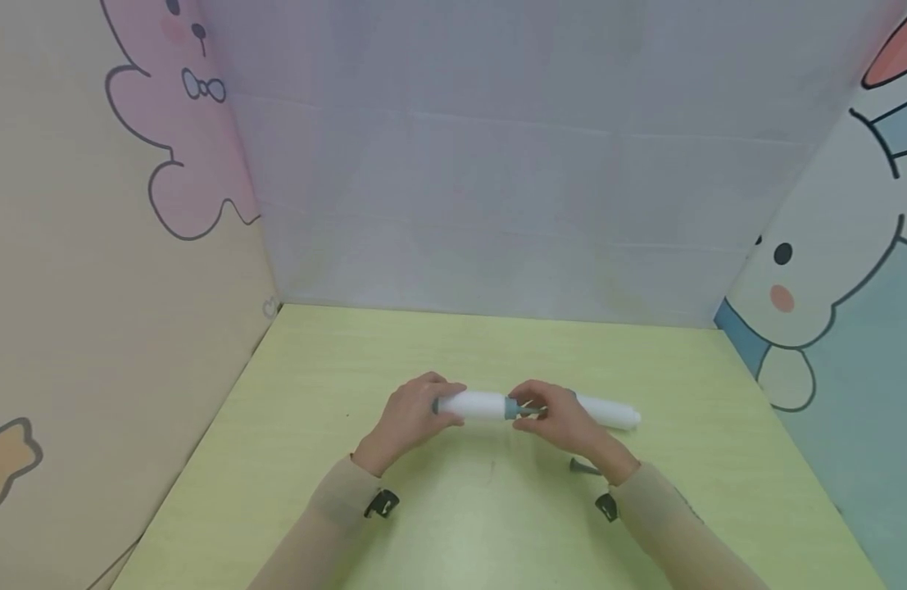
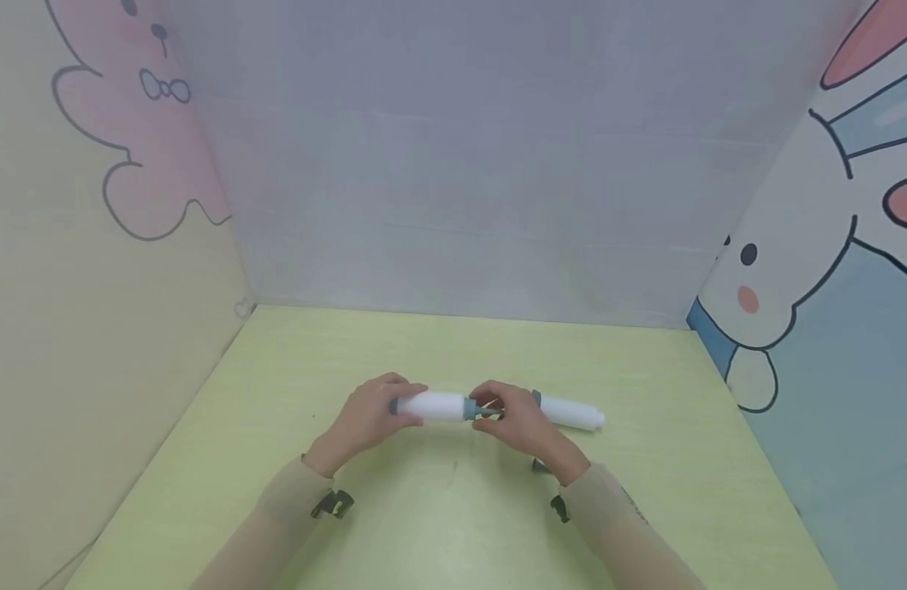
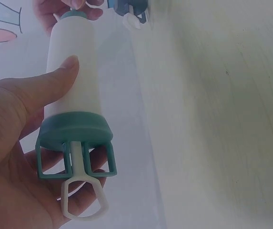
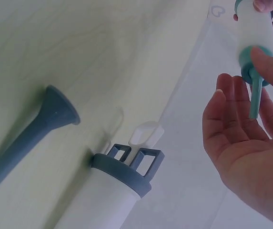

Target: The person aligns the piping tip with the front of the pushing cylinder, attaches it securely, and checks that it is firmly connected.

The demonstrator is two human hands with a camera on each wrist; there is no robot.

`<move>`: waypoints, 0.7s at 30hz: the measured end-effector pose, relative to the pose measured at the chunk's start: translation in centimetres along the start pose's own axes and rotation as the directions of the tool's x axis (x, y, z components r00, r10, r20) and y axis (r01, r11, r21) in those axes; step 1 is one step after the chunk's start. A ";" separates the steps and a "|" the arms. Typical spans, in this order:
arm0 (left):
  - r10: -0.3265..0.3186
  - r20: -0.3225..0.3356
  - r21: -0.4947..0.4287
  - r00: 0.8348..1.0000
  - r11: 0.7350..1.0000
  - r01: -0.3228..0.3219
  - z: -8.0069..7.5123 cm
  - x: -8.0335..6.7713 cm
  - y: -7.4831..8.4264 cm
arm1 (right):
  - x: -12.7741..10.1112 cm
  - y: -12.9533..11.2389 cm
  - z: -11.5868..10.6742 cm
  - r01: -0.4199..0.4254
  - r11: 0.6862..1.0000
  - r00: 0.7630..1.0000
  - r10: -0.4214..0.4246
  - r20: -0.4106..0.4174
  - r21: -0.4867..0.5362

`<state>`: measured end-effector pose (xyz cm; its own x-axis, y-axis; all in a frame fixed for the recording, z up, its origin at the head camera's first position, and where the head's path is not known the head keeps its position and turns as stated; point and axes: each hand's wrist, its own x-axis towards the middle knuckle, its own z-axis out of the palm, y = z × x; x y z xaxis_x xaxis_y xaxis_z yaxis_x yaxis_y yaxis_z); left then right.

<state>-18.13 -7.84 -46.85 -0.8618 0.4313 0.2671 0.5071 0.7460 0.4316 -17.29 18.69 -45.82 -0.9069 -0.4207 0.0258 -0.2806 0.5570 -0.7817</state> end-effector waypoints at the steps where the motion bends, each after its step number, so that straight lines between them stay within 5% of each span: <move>1: -0.003 0.004 0.000 1.000 1.000 0.003 0.0 0.0 0.0 | 0.0 0.0 0.0 -0.002 1.000 1.000 0.002 0.001 -0.006; 14: 0.002 -0.020 -0.012 1.000 1.000 -0.002 -0.1 -0.1 0.1 | -0.3 0.1 0.1 -0.062 0.994 0.992 0.071 0.101 -0.087; 21: -0.016 -0.001 0.002 1.000 1.000 0.016 -0.1 -0.2 0.0 | -0.3 -0.1 0.1 -0.083 0.996 0.995 0.085 0.047 -0.035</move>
<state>-17.99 -8.03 -46.80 -0.8696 0.4191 0.2611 0.4936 0.7536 0.4342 -16.97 18.70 -45.81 -0.9116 -0.4051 -0.0697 -0.2150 0.6144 -0.7591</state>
